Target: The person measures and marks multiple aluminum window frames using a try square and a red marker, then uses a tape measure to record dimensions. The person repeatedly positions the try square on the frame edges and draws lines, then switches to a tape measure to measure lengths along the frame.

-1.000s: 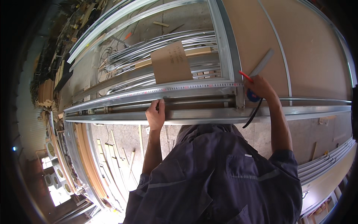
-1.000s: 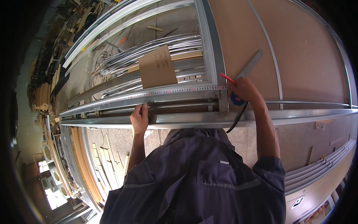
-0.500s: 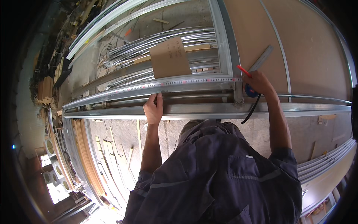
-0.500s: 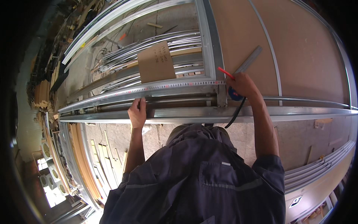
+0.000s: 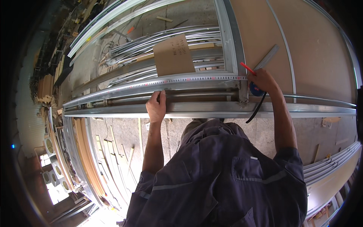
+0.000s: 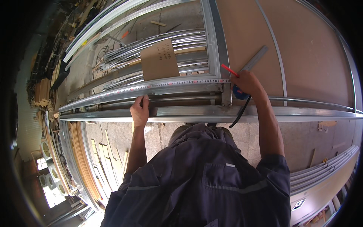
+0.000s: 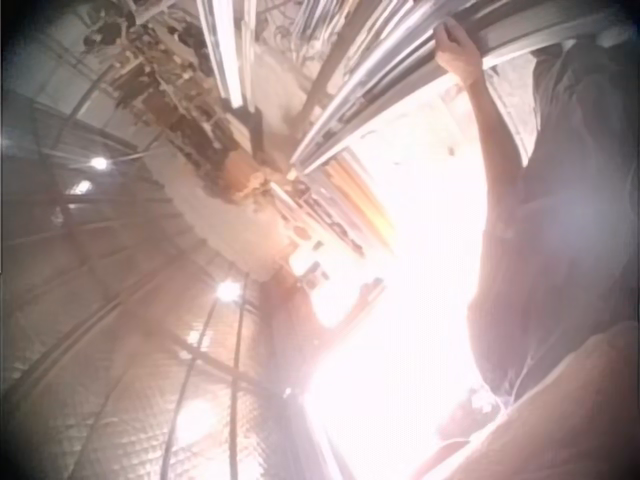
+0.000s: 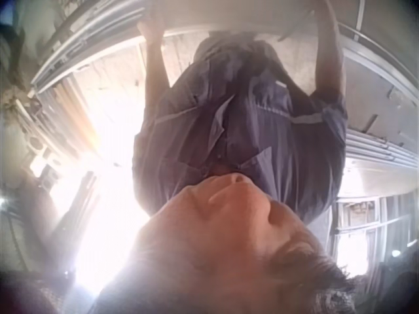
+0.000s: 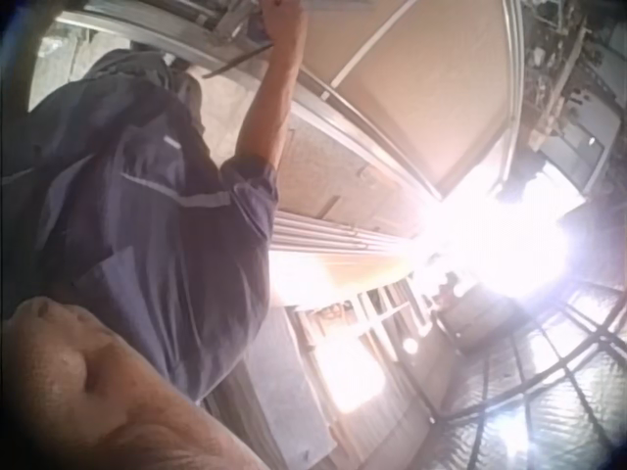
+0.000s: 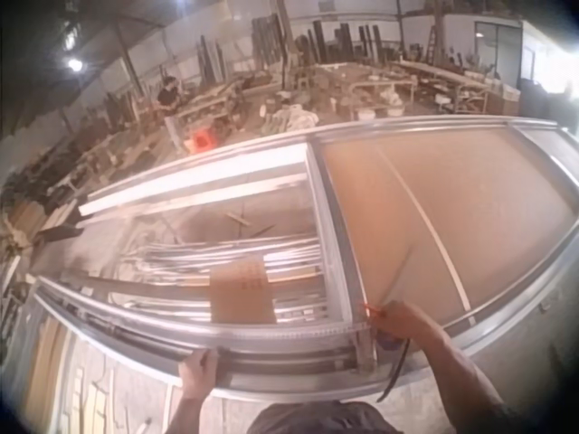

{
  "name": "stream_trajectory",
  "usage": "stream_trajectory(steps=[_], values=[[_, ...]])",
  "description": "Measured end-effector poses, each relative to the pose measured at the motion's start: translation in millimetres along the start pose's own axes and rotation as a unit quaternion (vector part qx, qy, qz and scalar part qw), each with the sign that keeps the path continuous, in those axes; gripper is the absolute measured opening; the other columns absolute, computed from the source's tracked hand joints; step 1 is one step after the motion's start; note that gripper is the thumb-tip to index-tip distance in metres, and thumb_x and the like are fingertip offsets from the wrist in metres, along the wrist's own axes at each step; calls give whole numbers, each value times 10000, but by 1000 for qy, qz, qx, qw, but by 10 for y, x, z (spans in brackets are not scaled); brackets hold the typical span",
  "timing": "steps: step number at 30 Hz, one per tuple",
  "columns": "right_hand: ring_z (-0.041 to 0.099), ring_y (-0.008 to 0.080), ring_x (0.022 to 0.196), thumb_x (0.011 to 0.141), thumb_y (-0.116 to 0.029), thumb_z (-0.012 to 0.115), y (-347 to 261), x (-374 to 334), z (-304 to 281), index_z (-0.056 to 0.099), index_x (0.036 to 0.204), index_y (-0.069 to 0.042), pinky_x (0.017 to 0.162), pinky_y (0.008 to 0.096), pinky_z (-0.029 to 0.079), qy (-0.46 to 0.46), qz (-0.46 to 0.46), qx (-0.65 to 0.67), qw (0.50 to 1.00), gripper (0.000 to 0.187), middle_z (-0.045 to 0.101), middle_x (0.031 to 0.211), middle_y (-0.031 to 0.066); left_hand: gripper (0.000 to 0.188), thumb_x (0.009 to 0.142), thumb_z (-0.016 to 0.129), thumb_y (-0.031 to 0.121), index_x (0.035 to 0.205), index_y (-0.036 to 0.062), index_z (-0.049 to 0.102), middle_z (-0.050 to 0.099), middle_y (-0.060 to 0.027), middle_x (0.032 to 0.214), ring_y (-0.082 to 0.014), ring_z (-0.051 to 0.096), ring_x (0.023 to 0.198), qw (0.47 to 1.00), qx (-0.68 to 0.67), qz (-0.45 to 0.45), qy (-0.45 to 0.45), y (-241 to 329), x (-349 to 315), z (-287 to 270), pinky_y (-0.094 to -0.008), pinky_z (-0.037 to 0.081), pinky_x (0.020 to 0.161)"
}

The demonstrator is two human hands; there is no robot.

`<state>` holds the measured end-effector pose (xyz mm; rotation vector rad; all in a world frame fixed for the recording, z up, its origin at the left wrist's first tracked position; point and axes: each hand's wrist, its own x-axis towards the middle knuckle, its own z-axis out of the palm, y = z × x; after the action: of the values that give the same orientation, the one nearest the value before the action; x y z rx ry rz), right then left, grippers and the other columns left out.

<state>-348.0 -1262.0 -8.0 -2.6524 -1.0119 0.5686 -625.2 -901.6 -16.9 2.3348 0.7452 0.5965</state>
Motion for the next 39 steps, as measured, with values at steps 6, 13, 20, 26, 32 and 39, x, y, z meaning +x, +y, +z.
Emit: stream_trajectory(steps=[6, 13, 20, 26, 32, 39], values=[[697, 333, 701, 928, -271, 586, -55, 0, -16, 712, 854, -82, 622, 446, 570, 10, 4, -40, 999, 239, 674, 791, 191, 235, 950, 661, 229, 865, 9, 671, 635, -137, 644, -226, 606, 531, 1000, -17, 3, 17, 4, -9, 18, -333, 478, 537], [704, 328, 696, 918, -283, 611, 2, 17, 30, 735, 887, -62, 623, 439, 568, 25, -5, -49, 998, 256, 680, 781, 199, 216, 949, 665, 209, 861, 12, 675, 638, -128, 646, -206, 605, 532, 1000, -6, 9, 3, -2, -12, -14, -317, 476, 536], [673, 444, 742, 833, -386, 650, -17, 49, 40, 705, 818, 62, 680, 485, 529, 52, 116, 136, 982, 452, 632, 733, 309, 208, 947, 664, 204, 868, 12, 676, 657, -130, 669, -218, 639, 561, 1000, -14, 1, 0, 1, -12, -12, -321, 491, 554], [676, 433, 741, 840, -380, 644, -98, -1, -42, 707, 828, 60, 685, 473, 532, 47, 123, 145, 981, 445, 639, 738, 298, 202, 949, 659, 200, 883, 11, 680, 663, -133, 678, -226, 653, 575, 1000, -19, -2, 0, 44, -13, -27, -322, 497, 563], [667, 441, 748, 845, -387, 637, -148, -18, -94, 713, 837, 46, 698, 469, 527, 35, 126, 145, 981, 440, 636, 741, 295, 192, 951, 656, 197, 913, 13, 690, 655, -131, 673, -216, 636, 562, 1000, -19, 0, -2, 11, -15, -24, -321, 491, 558], [662, 445, 776, 851, -392, 644, -116, 4, -66, 697, 829, 60, 709, 480, 518, 25, 119, 138, 983, 455, 633, 757, 303, 188, 949, 660, 200, 930, 16, 694, 635, -132, 660, -220, 603, 539, 1000, -22, -7, 14, 3, -23, -4, -318, 479, 550]])
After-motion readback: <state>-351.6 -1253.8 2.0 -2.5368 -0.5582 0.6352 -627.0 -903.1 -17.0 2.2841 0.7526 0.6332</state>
